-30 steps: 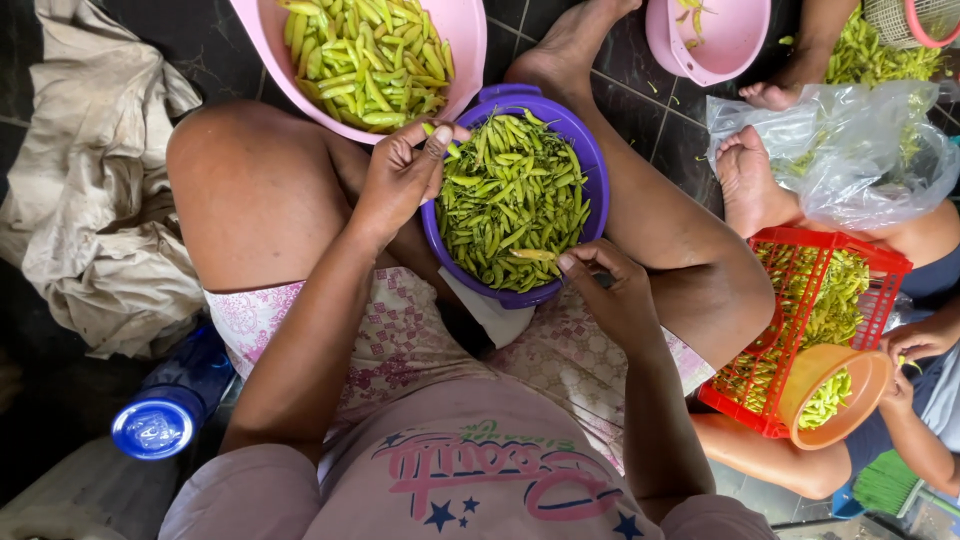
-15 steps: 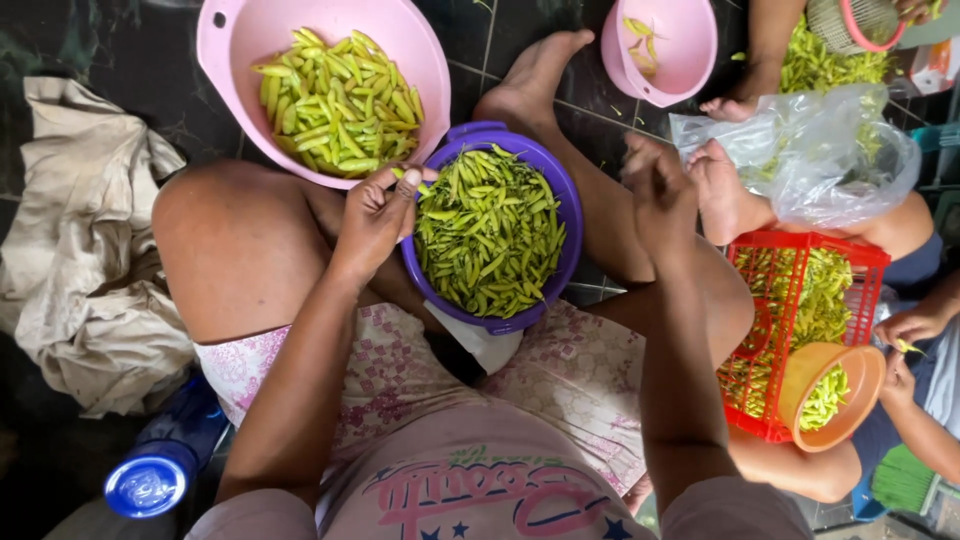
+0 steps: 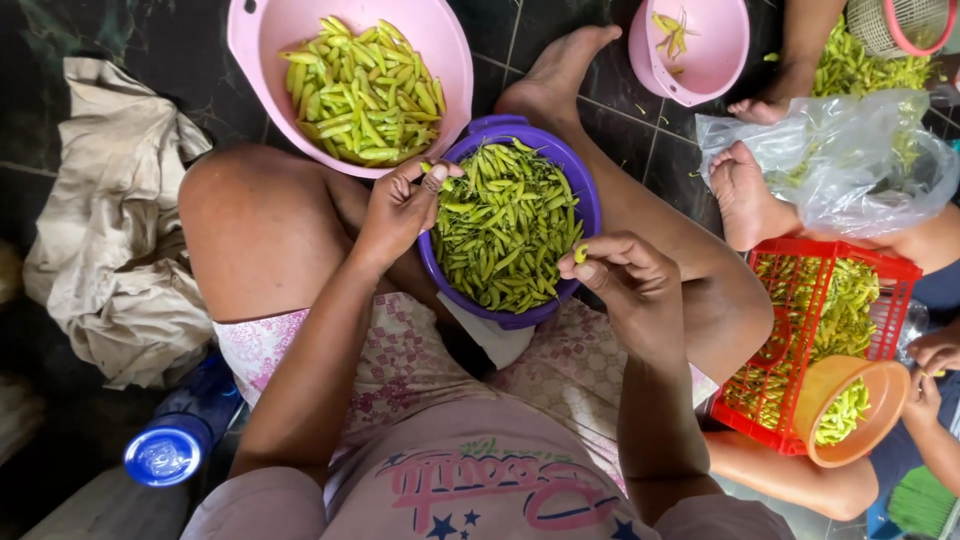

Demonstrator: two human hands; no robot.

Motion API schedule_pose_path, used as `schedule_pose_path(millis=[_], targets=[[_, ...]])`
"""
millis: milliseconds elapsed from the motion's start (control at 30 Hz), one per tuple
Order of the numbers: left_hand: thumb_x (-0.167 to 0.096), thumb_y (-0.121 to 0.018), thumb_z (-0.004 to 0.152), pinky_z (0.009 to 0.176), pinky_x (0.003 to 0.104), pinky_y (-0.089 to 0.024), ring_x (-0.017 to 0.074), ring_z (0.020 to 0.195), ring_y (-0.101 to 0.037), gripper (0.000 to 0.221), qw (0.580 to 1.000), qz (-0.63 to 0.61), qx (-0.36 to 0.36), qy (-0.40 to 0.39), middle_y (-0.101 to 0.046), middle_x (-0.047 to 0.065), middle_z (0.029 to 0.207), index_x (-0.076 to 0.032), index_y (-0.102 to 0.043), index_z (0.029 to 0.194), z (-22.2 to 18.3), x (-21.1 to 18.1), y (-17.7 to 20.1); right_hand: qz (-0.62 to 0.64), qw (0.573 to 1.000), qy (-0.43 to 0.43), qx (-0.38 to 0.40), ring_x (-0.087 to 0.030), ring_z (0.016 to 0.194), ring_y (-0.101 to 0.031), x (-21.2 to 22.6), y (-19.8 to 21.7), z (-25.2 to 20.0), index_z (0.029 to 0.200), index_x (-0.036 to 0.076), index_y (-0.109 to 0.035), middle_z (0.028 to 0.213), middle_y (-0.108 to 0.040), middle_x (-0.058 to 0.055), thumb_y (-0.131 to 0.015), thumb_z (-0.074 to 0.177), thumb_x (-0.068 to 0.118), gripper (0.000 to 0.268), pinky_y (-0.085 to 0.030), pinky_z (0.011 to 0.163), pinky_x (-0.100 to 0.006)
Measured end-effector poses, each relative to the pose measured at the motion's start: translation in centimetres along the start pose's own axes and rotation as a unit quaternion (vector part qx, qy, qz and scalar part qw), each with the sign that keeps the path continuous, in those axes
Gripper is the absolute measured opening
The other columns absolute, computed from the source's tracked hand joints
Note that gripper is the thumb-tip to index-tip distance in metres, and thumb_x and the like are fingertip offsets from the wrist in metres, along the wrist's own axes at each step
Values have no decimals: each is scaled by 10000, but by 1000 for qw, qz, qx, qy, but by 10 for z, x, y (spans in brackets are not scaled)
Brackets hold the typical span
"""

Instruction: A person is sitting on the floor manually snapping the ends off green beans and placing the processed beans into a purple bowl.

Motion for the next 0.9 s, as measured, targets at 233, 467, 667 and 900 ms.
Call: schedule_pose_path(millis=[233,467,667,900], targets=[[-138,-501,1133,439,177,-337,41,346,-374,258,1000,-12,-5,4,-494,29,422,48,-673,1183,-1,-2,1,2,999,-35,38,-255,938,-783,10,-5,5,1185,-80,-657,981,-778,-270,-663,979,-44,210,-636,931,-428],[-181,-519,1117,426,183,-309,45,385,-357,254,1000,-13,-7,21,-440,-19,469,-3,-685,1191,-5,-12,2,-378,905,159,-112,-283,1028,-590,-15,138,115,1149,-49,-511,1149,-645,-208,-664,1093,-11,167,-494,892,-407],[-240,-535,1105,433,200,-299,47,437,-333,268,999,-15,2,50,-401,-55,526,-54,-702,1204,1,-21,-1,-158,964,27,212,-173,1128,-645,37,-25,74,1150,46,-661,1275,-676,-102,-559,1063,38,134,-530,985,-292],[-254,-529,1103,436,203,-304,49,431,-327,308,997,-9,20,75,-408,-55,522,-26,-686,1238,1,-14,-3,105,638,21,763,-221,960,-708,-38,-224,-83,1204,63,-598,1136,-757,-93,-552,1011,142,214,-578,883,-358]])
Point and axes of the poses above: each hand's wrist, its own z-axis towards the middle knuckle, its own y-axis out of the back of the hand, x = y × z, the point moved 2 cm from there along z, towards the middle knuckle
